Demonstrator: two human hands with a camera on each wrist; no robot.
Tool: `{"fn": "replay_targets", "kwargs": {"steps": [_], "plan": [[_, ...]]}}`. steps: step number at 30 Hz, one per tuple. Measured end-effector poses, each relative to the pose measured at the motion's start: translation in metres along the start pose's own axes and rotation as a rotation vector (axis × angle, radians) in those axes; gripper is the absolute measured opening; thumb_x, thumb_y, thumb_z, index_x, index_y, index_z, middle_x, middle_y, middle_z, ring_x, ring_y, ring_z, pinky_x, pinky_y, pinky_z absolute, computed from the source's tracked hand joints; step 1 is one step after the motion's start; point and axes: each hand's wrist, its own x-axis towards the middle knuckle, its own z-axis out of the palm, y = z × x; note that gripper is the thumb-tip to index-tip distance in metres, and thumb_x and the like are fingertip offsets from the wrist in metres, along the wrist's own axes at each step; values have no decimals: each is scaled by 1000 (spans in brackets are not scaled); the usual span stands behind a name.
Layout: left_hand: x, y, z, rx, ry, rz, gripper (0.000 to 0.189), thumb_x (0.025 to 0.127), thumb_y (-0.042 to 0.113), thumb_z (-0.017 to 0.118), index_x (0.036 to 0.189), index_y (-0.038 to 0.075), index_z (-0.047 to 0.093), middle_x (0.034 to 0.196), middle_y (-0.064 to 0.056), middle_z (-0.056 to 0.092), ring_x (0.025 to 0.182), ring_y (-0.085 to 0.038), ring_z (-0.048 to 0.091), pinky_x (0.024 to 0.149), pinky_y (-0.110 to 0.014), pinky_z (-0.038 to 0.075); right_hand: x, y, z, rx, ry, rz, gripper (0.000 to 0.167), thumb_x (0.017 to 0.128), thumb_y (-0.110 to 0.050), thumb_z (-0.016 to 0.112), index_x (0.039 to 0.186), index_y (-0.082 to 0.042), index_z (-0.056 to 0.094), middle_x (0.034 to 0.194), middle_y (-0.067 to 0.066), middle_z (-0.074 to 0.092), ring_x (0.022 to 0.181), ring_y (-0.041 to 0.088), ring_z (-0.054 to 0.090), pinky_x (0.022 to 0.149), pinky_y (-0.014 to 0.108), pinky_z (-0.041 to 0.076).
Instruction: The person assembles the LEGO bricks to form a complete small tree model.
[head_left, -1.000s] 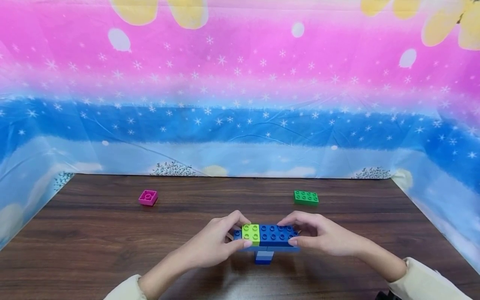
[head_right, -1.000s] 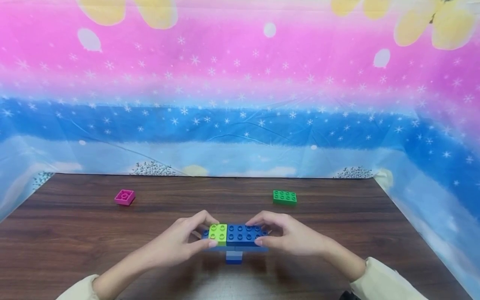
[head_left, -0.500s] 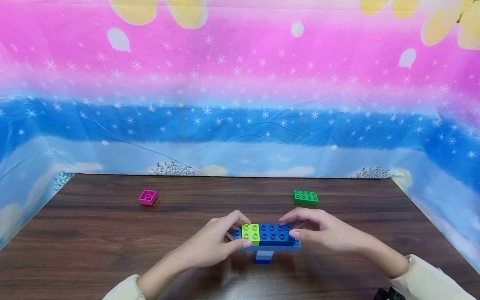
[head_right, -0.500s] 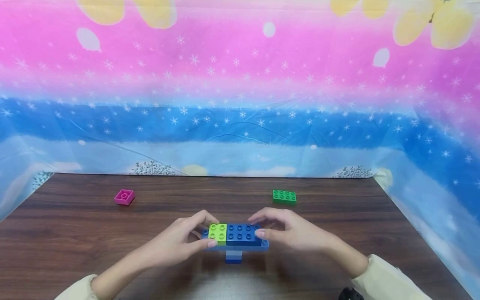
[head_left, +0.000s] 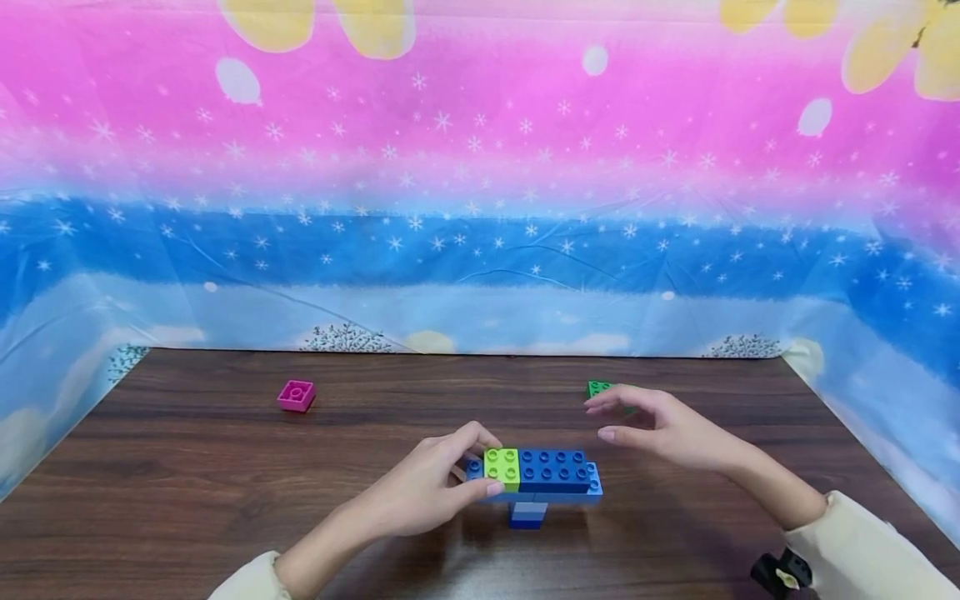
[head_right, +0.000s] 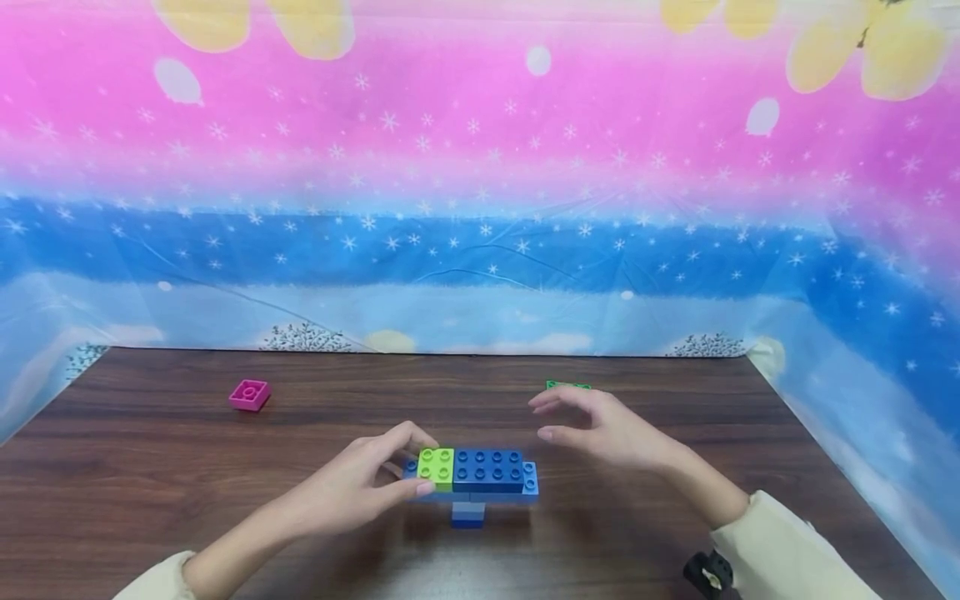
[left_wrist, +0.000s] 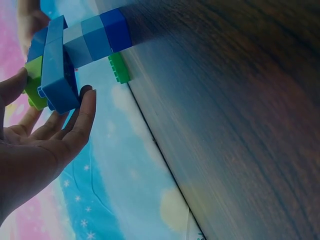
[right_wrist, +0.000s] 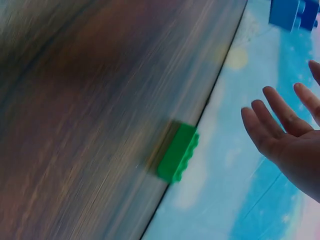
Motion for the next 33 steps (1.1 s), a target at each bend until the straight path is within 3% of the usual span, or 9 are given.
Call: {"fn": "replay_targets", "kwargs": {"steps": [8, 14, 33], "plan": [[1, 0, 0, -3, -7, -1, 25, 89, 16, 60, 111, 9, 51, 99, -3, 59, 93, -15, 56, 73, -24, 49, -1, 31, -11, -90, 32, 99, 42, 88, -32, 61, 124, -12, 52, 125, 11, 51, 111, 35, 47, 85, 50, 41], [1, 0, 0, -4, -4, -1, 25, 89, 16, 60, 111, 9, 51, 99, -3, 60, 92, -14, 57, 72, -24, 49, -2, 48, -13, -135, 65, 147, 47, 88, -33, 61, 126, -8, 50, 131, 15, 46, 123, 38, 37, 91, 56, 34], [1, -1, -2, 4, -14, 1, 26, 90, 18, 59, 112, 9, 50, 101, -4, 59, 92, -13, 56, 72, -24, 48, 11, 86, -9, -173, 81, 196, 52, 88, -25, 62, 131, -2, 43, 131, 21, 44, 120, 42, 39, 91, 56, 35]]}}
